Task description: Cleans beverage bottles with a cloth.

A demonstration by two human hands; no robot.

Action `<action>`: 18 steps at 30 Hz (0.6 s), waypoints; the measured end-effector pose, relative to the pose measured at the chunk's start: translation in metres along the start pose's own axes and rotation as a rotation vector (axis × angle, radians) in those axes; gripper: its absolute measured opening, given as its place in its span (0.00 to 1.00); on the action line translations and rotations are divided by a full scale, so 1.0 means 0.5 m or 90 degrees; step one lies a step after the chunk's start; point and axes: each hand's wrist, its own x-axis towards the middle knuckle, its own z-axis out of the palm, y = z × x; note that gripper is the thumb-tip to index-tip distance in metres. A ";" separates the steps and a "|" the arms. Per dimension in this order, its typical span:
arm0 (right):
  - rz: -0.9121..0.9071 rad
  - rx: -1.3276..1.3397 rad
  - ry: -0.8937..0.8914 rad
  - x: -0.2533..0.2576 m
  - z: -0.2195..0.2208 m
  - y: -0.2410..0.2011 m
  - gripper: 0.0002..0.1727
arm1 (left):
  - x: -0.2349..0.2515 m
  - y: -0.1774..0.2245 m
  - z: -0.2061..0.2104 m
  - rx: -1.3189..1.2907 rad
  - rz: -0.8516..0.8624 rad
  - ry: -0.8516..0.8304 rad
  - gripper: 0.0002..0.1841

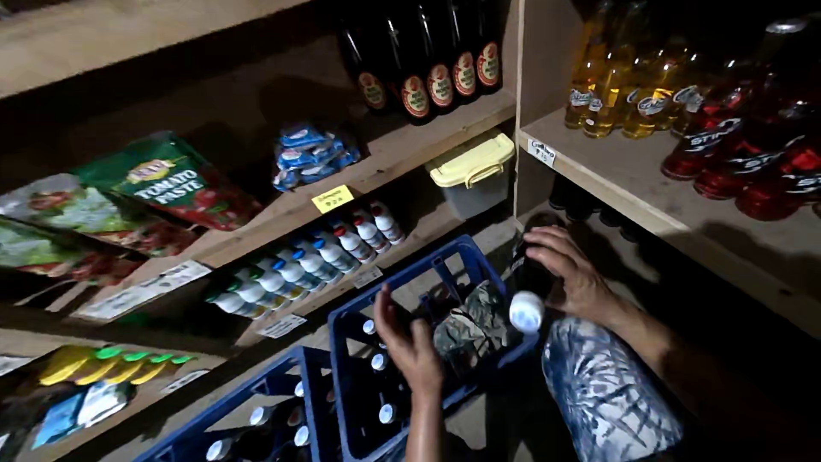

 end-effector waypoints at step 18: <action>0.813 -0.047 0.075 -0.136 -0.026 0.486 0.31 | 0.000 -0.083 -0.129 0.086 -0.086 0.000 0.25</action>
